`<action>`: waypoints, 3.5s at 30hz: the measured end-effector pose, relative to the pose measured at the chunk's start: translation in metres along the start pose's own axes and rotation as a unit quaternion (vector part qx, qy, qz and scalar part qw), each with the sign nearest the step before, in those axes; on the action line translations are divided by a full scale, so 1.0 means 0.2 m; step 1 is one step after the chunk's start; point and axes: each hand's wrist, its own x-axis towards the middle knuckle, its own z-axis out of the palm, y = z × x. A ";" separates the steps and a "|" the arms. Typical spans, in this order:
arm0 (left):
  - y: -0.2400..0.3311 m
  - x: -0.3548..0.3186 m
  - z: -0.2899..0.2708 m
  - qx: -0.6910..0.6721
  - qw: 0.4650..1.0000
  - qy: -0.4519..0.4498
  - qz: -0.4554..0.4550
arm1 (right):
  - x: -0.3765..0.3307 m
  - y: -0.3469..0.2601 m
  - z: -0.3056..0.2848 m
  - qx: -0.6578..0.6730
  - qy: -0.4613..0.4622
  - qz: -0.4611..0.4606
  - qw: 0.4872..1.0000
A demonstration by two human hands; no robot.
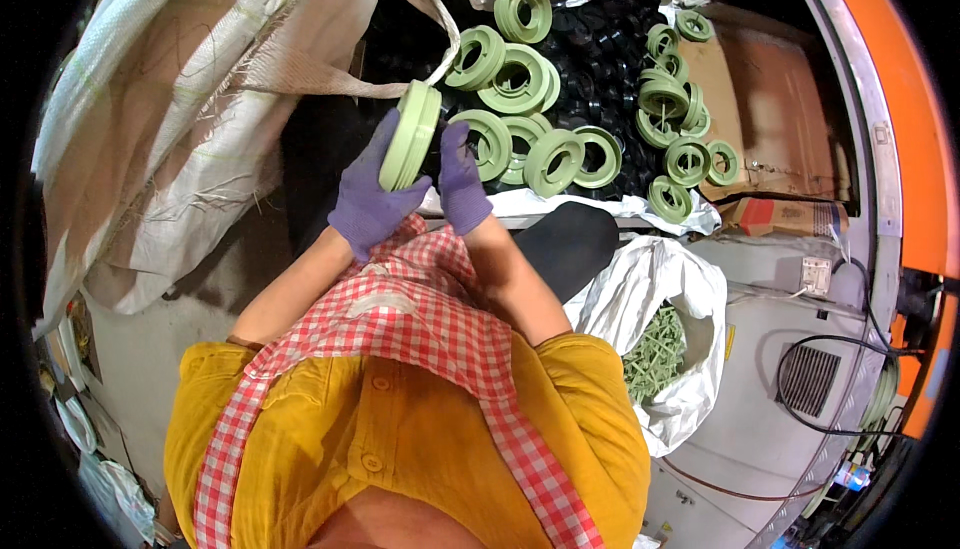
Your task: The person sorts green circular industrial parts from a large white bag, placing them onto a pile of black circular parts.
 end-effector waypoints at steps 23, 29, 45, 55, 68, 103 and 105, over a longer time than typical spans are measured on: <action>-0.16 0.02 0.08 -0.250 0.948 -0.126 -0.150 | -0.12 0.01 -0.25 -0.404 -0.007 -0.105 0.909; -0.24 0.01 0.14 -0.207 0.965 -0.068 -0.148 | -0.11 -0.03 -0.26 -0.402 0.050 0.116 0.907; -0.42 0.29 0.12 0.524 0.850 -0.014 -0.058 | 0.26 -0.13 -0.59 -0.806 0.179 -0.116 0.553; -0.13 0.31 0.04 -0.474 0.838 -0.090 -0.255 | 0.22 -0.30 -0.31 -0.308 0.038 -0.211 0.927; -0.18 0.20 -0.15 -0.533 0.809 0.046 -0.244 | 0.60 -0.23 -0.42 -0.774 0.072 -0.316 0.545; 0.00 0.05 0.07 -0.256 0.938 -0.147 -0.183 | -0.16 -0.06 -0.30 -0.343 -0.114 -0.080 0.929; 0.00 0.06 0.08 -0.266 0.935 -0.141 -0.186 | -0.07 -0.09 -0.45 -0.163 -0.162 0.151 0.961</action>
